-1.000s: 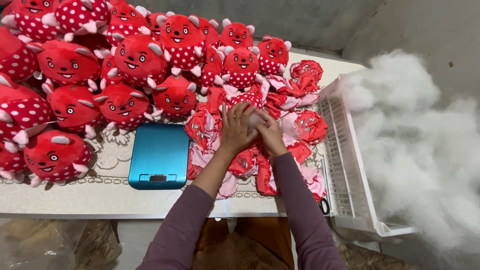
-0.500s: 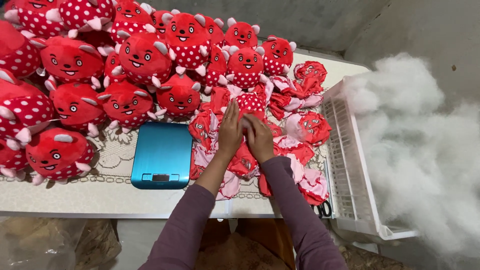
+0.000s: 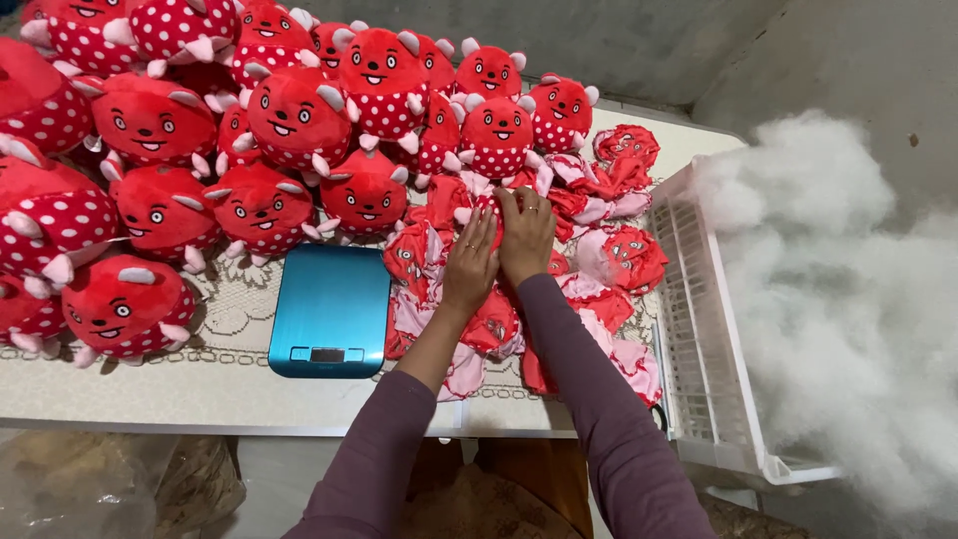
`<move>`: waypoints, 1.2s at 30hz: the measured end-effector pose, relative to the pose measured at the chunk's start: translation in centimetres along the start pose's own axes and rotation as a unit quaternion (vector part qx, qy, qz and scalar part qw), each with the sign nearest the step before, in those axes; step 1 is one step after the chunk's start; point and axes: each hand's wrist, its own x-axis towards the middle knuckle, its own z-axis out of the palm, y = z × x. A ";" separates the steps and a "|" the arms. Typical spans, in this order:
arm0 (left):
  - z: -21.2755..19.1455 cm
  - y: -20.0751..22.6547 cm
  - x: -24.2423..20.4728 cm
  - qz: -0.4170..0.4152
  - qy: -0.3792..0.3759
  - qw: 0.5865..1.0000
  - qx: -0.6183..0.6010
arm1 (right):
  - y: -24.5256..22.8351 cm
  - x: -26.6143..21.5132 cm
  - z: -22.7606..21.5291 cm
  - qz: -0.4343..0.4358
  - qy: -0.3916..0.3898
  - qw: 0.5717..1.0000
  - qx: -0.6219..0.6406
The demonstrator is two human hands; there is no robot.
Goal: The person stuffs white cotton filling into red plush toy shells on a table. The hands repeatedly grab cotton from a nearby container and push it into the openings of the red fabric shells, which are arranged next to a pile of finished toys.
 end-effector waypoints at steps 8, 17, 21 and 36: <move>-2.3 2.2 1.4 -0.030 -0.028 0.999 0.007 | 0.6 -3.2 -2.5 0.197 -0.057 0.954 0.218; -0.1 0.4 -0.1 -0.004 -0.024 0.997 0.070 | -0.2 -4.2 -1.4 0.228 -0.030 0.889 0.396; 0.9 -0.3 -0.8 0.024 -0.006 0.991 0.134 | 1.4 -3.2 1.3 0.146 0.003 0.950 0.275; -1.5 1.4 0.7 -0.034 -0.033 0.997 0.067 | 1.9 0.3 0.1 0.029 -0.159 0.940 0.299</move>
